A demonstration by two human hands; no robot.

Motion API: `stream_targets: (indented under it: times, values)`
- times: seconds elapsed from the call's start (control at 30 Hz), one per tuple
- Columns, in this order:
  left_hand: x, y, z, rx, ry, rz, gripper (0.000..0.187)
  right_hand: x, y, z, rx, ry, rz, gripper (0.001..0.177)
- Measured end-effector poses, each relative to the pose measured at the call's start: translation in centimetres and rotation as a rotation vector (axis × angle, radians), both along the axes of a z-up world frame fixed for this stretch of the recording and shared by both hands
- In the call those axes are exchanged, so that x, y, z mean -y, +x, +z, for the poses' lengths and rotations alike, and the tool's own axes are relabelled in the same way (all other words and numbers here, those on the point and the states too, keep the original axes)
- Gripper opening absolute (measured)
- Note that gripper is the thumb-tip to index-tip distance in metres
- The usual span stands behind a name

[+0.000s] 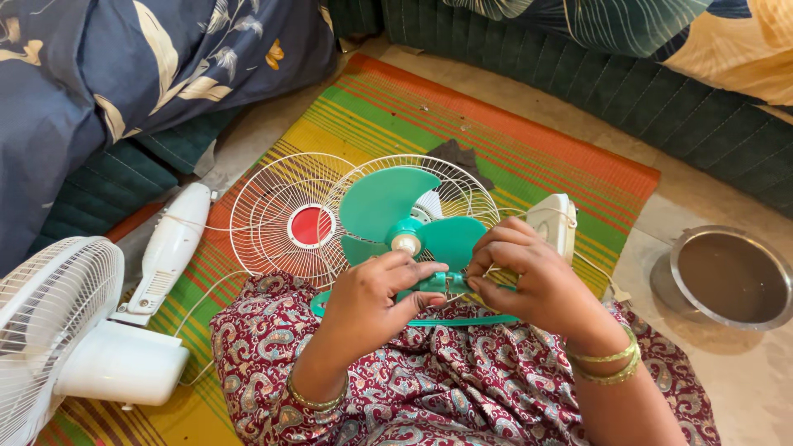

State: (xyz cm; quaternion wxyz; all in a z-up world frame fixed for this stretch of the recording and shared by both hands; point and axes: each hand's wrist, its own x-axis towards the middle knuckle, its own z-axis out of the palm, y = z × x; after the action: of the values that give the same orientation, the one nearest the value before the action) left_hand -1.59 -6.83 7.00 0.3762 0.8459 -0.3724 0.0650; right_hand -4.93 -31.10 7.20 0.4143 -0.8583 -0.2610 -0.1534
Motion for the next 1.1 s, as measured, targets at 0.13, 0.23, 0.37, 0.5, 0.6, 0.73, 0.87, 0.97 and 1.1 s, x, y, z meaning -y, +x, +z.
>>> stream_targets:
  times: [0.13, 0.23, 0.37, 0.5, 0.6, 0.73, 0.87, 0.97, 1.1]
  values:
    - [0.0, -0.2, 0.0, 0.026, 0.004, 0.023, 0.033, -0.3, 0.0, -0.4, -0.014, 0.027, 0.009, 0.017]
    - [-0.1, -0.4, 0.1, -0.011, -0.020, 0.035, 0.033, -0.8, -0.3, -0.7, 0.031, 0.021, -0.021, 0.018]
    - [-0.3, -0.6, 0.2, -0.044, -0.019, 0.050, 0.033, -1.4, -0.5, -0.8, 0.095, -0.012, -0.066, 0.022]
    - [-0.7, -0.5, -0.2, -0.105, 0.010, 0.076, 0.032, -2.2, -0.9, -0.8, 0.191, -0.129, -0.129, 0.021]
    - [-0.9, 0.0, -0.7, -0.088, 0.054, 0.050, 0.034, -2.7, -1.1, -1.2, 0.274, -0.260, -0.163, 0.020]
    - [-0.6, 1.0, -1.9, -0.117, 0.088, -0.020, 0.046, -2.3, -0.1, -2.3, 0.194, -0.239, -0.182, 0.017]
    - [0.1, 1.3, -3.5, -0.051, 0.026, 0.035, 0.040, -1.6, 1.1, -3.4, 0.056, -0.092, -0.127, 0.015]
    - [0.0, 1.4, -4.1, -0.082, 0.054, 0.068, 0.032, -1.2, 1.0, -3.7, 0.027, -0.090, -0.117, 0.016]
    - [-0.4, 1.4, -3.9, -0.141, 0.033, 0.054, 0.030, -1.4, 0.8, -3.9, -0.010, -0.092, -0.107, 0.018]
